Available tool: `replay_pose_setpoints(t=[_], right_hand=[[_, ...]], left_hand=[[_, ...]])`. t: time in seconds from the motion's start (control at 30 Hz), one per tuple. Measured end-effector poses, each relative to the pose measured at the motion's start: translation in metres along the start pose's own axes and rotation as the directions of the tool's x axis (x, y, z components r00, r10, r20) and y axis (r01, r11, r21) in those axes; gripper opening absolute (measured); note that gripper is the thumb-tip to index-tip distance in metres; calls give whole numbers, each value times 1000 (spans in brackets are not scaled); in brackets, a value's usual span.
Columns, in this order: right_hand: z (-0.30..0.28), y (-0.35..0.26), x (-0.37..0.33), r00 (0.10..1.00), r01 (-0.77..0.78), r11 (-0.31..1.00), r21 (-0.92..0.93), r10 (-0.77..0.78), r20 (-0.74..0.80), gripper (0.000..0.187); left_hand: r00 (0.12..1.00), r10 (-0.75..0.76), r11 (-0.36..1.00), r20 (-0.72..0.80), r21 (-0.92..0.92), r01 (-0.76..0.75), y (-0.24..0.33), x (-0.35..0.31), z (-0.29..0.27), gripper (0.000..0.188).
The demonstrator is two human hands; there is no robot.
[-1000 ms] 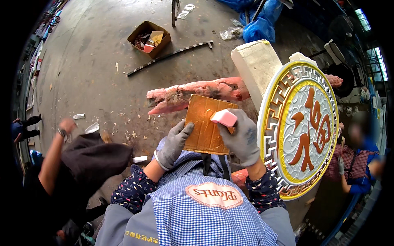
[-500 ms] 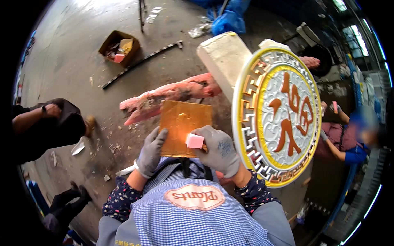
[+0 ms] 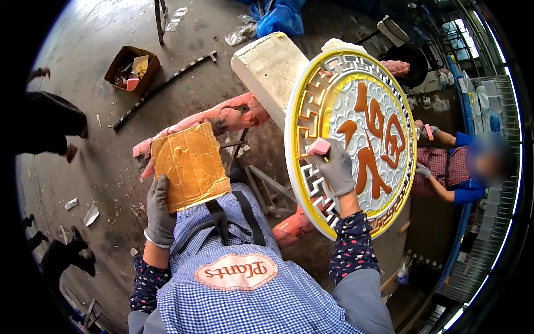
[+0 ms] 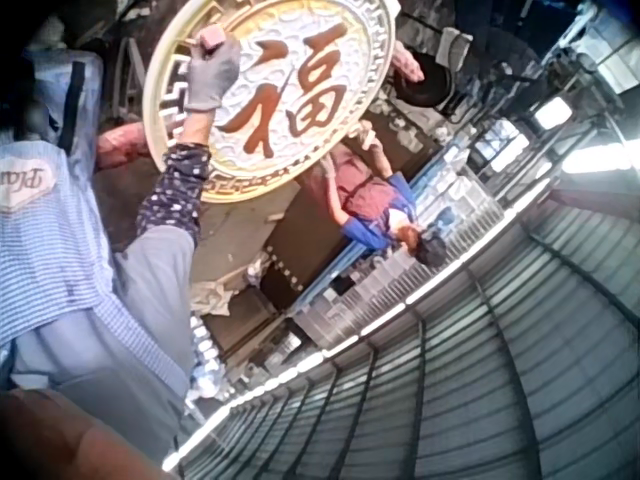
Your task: The person applies gold paint to a large circular decorative plaque using a pink sponge, repeatedly dipping the sponge into a paint can and rubbing the paint onto the raised patterns. The person works methodically around the plaque's border and central character.
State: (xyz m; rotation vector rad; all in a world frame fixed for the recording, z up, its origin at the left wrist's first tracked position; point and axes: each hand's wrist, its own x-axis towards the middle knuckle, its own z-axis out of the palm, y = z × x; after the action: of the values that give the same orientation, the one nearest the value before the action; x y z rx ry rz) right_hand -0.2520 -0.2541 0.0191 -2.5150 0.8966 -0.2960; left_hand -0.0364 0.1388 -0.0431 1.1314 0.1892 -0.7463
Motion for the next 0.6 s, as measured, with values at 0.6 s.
replay_pose_setpoints(t=[0.6], right_hand=[[-1,12,33,938,343,909,-235,-320,132,24]], left_hand=[[1000,17,1000,1,6,-17,3,-6,0,47]])
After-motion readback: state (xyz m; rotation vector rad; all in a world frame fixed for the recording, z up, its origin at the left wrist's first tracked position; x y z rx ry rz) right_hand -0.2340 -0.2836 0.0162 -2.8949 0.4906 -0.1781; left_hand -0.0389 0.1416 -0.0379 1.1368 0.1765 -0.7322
